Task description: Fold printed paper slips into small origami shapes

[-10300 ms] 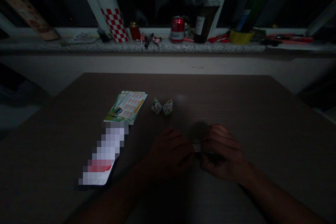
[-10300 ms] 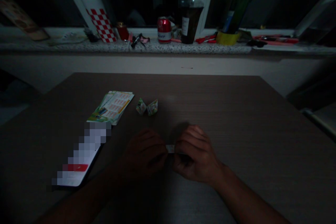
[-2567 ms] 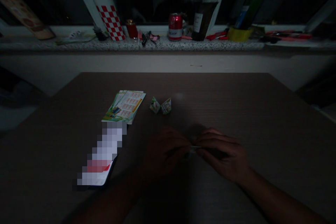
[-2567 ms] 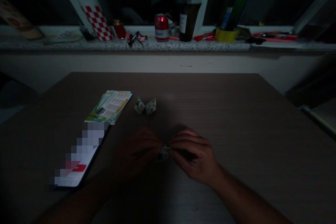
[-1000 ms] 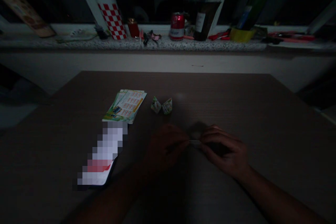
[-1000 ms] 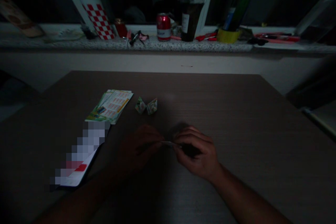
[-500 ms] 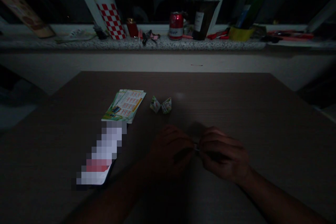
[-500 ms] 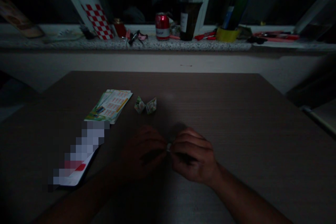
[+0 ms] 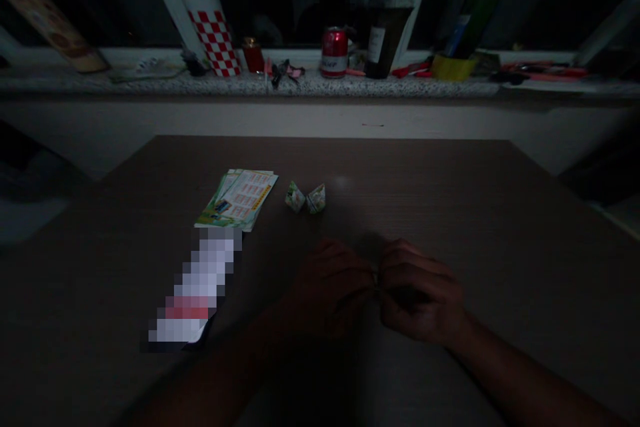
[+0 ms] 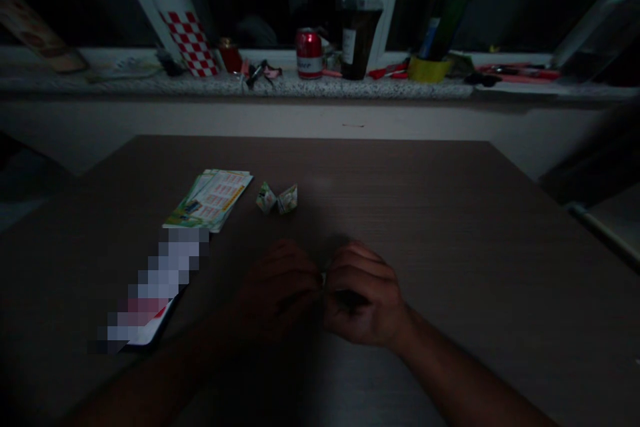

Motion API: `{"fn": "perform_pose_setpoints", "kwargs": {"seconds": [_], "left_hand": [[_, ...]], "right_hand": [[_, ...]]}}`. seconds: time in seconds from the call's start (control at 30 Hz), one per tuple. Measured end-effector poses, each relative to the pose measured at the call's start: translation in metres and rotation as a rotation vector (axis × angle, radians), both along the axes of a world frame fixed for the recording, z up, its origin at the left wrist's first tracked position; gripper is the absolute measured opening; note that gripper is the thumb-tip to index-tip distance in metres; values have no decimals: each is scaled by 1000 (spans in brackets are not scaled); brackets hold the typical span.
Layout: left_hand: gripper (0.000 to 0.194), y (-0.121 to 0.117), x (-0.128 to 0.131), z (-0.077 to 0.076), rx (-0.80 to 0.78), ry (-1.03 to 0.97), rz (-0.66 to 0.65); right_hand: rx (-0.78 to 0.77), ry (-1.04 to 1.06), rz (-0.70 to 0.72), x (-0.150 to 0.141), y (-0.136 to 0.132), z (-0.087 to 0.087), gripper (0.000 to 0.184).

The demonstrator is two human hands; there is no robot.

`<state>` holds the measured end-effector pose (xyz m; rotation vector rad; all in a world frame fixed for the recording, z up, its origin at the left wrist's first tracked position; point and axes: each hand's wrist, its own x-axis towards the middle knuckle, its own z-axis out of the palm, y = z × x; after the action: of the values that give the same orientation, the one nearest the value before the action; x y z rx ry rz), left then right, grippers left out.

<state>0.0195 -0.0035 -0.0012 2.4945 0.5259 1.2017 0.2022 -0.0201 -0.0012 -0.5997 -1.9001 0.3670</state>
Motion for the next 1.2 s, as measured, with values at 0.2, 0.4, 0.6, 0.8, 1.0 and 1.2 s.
{"fn": "perform_pose_setpoints", "kwargs": {"seconds": [0.2,0.4,0.6,0.8,1.0,1.2], "left_hand": [[5,-2,3,5,57,-10,20],[4,-3,-3,6,105,-10,26],[3,-4,-4,8,108,36,19],[10,-6,-7,13,195,242,62],[25,-8,-12,15,295,357,84],[24,-8,-15,12,221,289,44]], "right_hand": [[12,3,4,-1,-3,-1,16],[16,-9,1,-2,-4,2,14],[75,-8,10,-4,-4,3,13],[134,-110,-7,-3,-2,-3,14],[186,-235,-87,-1,-2,-2,13],[204,-195,-64,-1,0,-2,18]]}}
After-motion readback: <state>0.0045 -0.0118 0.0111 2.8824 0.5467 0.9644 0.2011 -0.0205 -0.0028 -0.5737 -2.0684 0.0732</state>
